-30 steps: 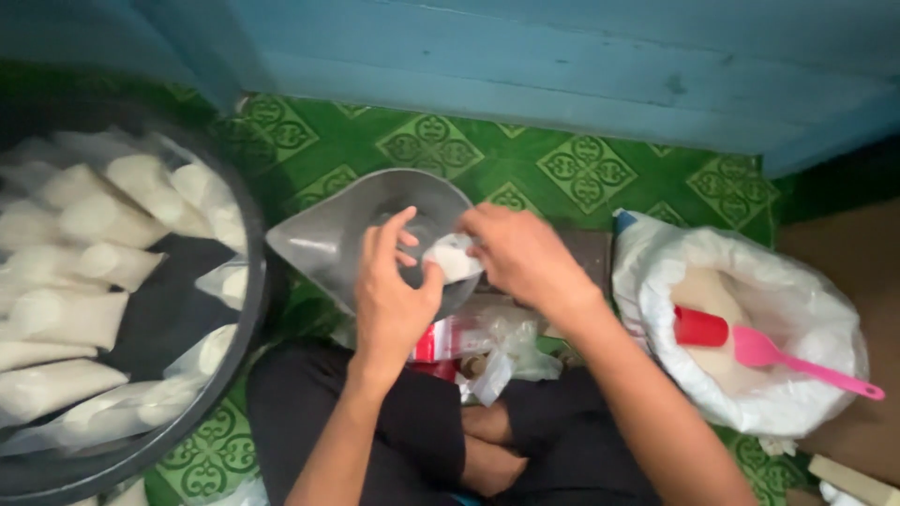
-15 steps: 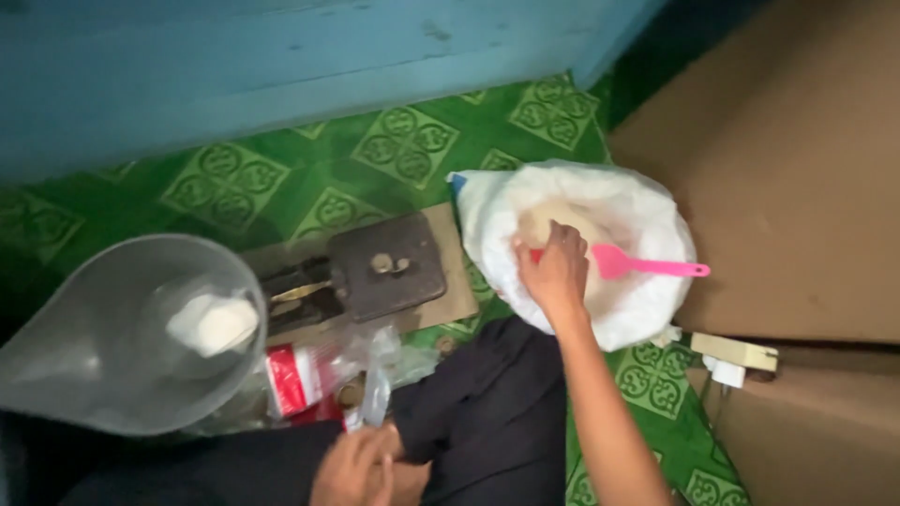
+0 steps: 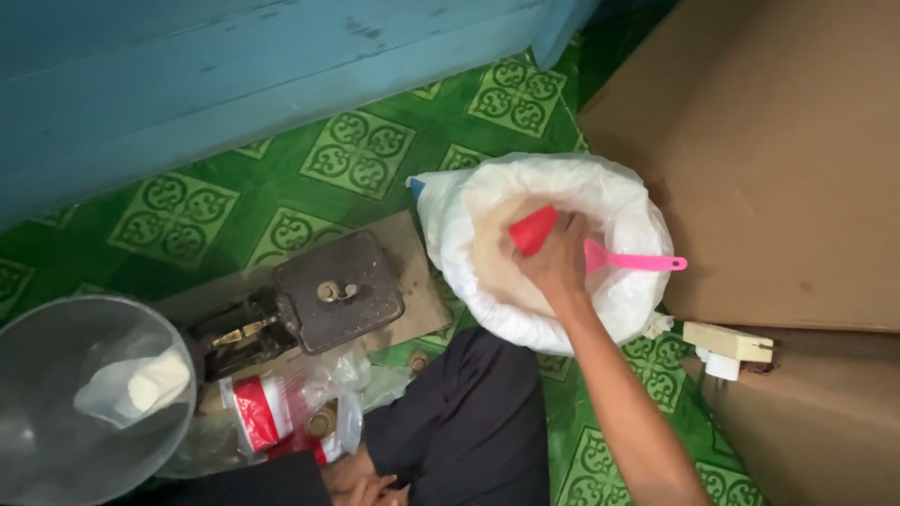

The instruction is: The person scoops sugar from a bag into plastic pouches using a red cup, then ties the pouches shut and places them into a black bin.

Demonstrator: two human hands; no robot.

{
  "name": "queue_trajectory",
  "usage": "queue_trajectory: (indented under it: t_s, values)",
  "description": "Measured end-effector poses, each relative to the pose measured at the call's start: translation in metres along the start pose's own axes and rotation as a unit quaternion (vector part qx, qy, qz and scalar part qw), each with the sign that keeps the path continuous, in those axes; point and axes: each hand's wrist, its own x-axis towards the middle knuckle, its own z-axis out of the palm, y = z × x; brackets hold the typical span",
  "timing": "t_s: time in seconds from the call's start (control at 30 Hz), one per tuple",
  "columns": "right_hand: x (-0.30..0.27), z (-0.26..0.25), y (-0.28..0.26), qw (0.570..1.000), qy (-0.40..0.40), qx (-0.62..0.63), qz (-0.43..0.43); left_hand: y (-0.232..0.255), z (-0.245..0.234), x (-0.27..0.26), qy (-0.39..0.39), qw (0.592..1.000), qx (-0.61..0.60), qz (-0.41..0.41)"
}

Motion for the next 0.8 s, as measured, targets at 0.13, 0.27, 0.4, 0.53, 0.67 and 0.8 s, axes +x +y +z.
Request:
queue_trajectory:
  t_s: [0.13, 0.27, 0.4, 0.53, 0.67, 0.8]
  values:
    - [0.016, 0.013, -0.001, 0.997, -0.028, -0.058, -0.049, 0.037, -0.012, 0.03, 0.022, 0.999, -0.01, -0.034]
    - [0.012, 0.026, -0.004, 0.995, -0.067, 0.008, -0.069, -0.005, 0.048, -0.007, 0.227, 0.965, -0.011, -0.13]
    - [0.012, 0.004, 0.001, 0.976, -0.159, 0.144, 0.023, 0.006, 0.02, -0.012, 0.023, 0.991, -0.004, -0.13]
    - [0.007, -0.041, 0.0, 0.922, -0.221, 0.247, 0.2, 0.008, 0.023, 0.002, 0.097, 0.995, 0.008, -0.033]
    - [-0.005, -0.039, 0.025, 0.916, -0.217, 0.26, 0.214, 0.005, 0.014, -0.011, 0.044, 0.973, -0.038, -0.223]
    - [-0.014, -0.046, 0.038, 0.888, -0.179, 0.371, 0.202, -0.004, 0.013, -0.024, -0.045, 0.972, -0.083, -0.216]
